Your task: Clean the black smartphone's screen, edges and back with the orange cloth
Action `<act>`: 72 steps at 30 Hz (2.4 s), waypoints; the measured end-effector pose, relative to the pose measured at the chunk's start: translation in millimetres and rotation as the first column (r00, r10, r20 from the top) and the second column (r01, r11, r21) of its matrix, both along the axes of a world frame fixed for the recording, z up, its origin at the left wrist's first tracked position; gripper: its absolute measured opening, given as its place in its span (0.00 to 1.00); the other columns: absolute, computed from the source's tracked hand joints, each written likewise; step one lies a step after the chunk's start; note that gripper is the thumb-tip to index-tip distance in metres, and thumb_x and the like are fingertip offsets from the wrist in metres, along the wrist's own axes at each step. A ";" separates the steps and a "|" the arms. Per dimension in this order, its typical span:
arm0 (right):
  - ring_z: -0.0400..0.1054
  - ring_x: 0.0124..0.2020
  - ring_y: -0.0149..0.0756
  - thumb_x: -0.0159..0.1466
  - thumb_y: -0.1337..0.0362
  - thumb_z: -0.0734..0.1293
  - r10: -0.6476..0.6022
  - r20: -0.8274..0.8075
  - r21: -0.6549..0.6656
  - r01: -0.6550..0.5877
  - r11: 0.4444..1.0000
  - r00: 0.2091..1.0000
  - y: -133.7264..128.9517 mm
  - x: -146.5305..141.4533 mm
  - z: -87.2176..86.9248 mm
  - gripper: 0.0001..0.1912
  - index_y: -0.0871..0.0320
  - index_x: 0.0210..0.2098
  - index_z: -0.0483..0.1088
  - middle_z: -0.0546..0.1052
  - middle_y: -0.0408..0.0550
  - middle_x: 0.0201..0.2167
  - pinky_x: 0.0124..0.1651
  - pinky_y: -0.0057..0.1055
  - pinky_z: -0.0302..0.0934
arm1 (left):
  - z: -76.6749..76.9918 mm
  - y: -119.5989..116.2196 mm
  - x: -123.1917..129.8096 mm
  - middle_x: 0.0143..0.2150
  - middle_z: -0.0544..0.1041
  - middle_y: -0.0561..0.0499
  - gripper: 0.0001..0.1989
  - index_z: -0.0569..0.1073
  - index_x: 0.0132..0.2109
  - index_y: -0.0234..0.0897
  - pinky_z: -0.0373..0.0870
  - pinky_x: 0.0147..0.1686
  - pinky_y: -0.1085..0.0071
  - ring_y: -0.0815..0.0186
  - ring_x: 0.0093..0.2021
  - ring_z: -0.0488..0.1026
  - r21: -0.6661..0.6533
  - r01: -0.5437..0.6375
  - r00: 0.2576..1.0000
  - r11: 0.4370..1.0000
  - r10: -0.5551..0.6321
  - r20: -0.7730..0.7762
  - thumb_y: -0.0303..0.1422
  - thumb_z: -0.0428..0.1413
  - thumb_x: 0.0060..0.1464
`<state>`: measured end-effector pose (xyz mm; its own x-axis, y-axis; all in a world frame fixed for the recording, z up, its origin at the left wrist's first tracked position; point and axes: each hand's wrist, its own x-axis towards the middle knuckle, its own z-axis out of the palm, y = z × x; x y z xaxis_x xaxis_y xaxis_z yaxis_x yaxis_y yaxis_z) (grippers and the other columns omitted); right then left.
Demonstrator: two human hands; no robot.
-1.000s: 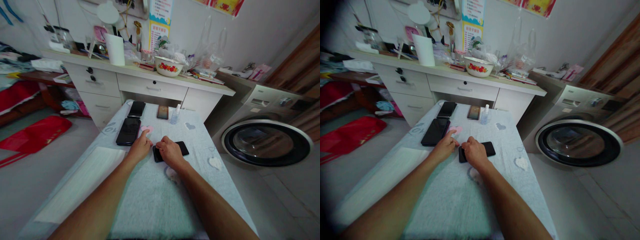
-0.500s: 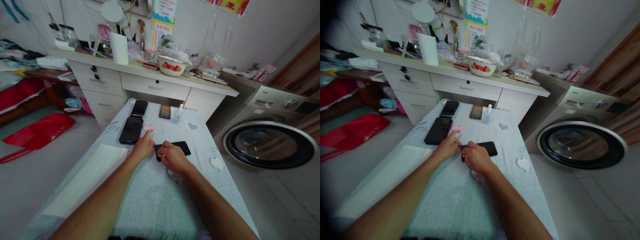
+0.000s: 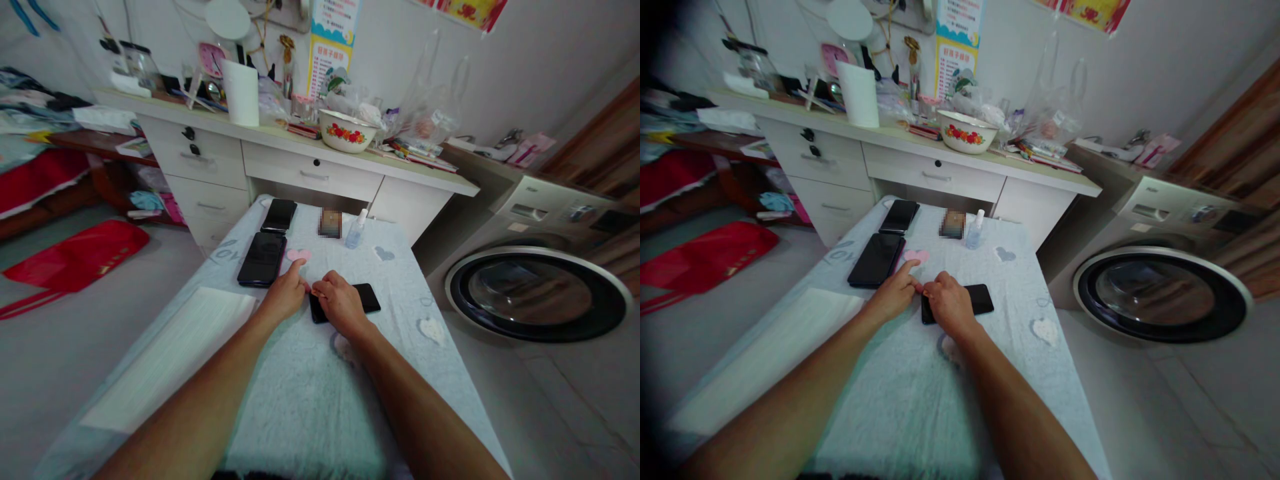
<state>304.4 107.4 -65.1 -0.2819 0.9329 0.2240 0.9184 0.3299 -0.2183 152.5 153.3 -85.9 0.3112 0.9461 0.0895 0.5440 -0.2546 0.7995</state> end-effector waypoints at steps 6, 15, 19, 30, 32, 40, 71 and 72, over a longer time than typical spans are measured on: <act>0.64 0.39 0.34 0.65 0.69 0.59 0.065 -0.025 -0.041 -0.066 0.997 0.998 -4.8 1.5 4.3 0.13 0.55 0.43 0.74 0.69 0.49 0.39 0.40 0.27 0.57 | 1.3 -0.3 -0.4 0.34 0.79 0.49 0.31 0.57 0.62 0.32 0.65 0.43 0.68 0.62 0.39 0.75 -0.011 -0.003 1.000 1.000 0.003 -0.021 0.22 0.45 0.49; 0.64 0.41 0.33 0.62 0.72 0.60 0.171 -0.066 -0.104 -0.178 0.979 0.983 -11.0 7.6 8.8 0.12 0.56 0.40 0.74 0.70 0.48 0.41 0.44 0.27 0.57 | 5.3 -1.9 0.7 0.33 0.79 0.49 0.31 0.57 0.62 0.31 0.66 0.44 0.67 0.63 0.39 0.75 -0.022 -0.005 1.000 1.000 0.005 -0.020 0.22 0.44 0.50; 0.63 0.41 0.34 0.66 0.69 0.58 0.119 -0.036 -0.071 -0.121 0.990 0.992 -7.2 2.6 6.6 0.14 0.54 0.43 0.74 0.69 0.49 0.41 0.42 0.27 0.57 | 4.1 -1.4 0.2 0.34 0.79 0.48 0.30 0.58 0.62 0.32 0.66 0.44 0.67 0.62 0.40 0.75 -0.009 0.000 1.000 1.000 0.000 -0.014 0.23 0.45 0.50; 0.60 0.41 0.36 0.68 0.65 0.57 0.062 0.014 -0.027 -0.061 0.998 0.998 2.0 3.2 0.0 0.15 0.50 0.45 0.74 0.68 0.48 0.40 0.41 0.29 0.54 | -3.8 0.5 0.1 0.34 0.77 0.50 0.30 0.56 0.62 0.32 0.67 0.42 0.68 0.63 0.38 0.75 0.013 -0.001 1.000 1.000 0.001 -0.012 0.21 0.44 0.49; 0.60 0.41 0.36 0.69 0.65 0.56 0.082 0.023 -0.036 -0.081 0.996 0.996 0.8 4.2 0.1 0.15 0.51 0.45 0.74 0.68 0.49 0.40 0.41 0.29 0.54 | -3.2 -0.6 0.3 0.34 0.77 0.49 0.31 0.56 0.62 0.31 0.67 0.42 0.68 0.63 0.38 0.74 0.022 -0.003 1.000 1.000 0.003 -0.022 0.21 0.44 0.49; 0.61 0.41 0.35 0.69 0.65 0.56 0.148 0.008 -0.068 -0.148 0.987 0.989 -7.1 4.1 5.9 0.16 0.53 0.41 0.75 0.69 0.48 0.41 0.41 0.29 0.54 | 3.1 -3.4 1.8 0.34 0.77 0.50 0.31 0.55 0.62 0.29 0.66 0.44 0.69 0.64 0.38 0.73 0.008 -0.003 0.999 1.000 0.003 -0.041 0.21 0.43 0.49; 0.61 0.40 0.36 0.67 0.66 0.59 0.017 0.025 -0.033 -0.016 0.999 1.000 -3.3 10.2 4.4 0.13 0.54 0.41 0.75 0.69 0.50 0.39 0.41 0.30 0.55 | 5.0 -7.1 4.0 0.37 0.77 0.48 0.29 0.56 0.62 0.31 0.66 0.44 0.68 0.62 0.41 0.74 0.041 0.021 0.995 0.999 -0.016 -0.103 0.22 0.45 0.51; 0.61 0.40 0.36 0.67 0.66 0.59 0.000 0.032 -0.030 0.001 1.000 0.999 -3.3 12.2 4.6 0.13 0.54 0.41 0.75 0.69 0.50 0.38 0.41 0.30 0.55 | 5.3 -7.2 4.0 0.37 0.77 0.48 0.29 0.56 0.62 0.31 0.66 0.44 0.69 0.62 0.41 0.74 0.042 0.022 0.995 0.999 -0.018 -0.102 0.22 0.45 0.51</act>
<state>316.6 104.1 -60.5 -0.2882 0.9392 0.1866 0.9252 0.3234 -0.1987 156.5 146.1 -80.6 0.3393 0.9357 0.0968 0.6162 -0.2989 0.7287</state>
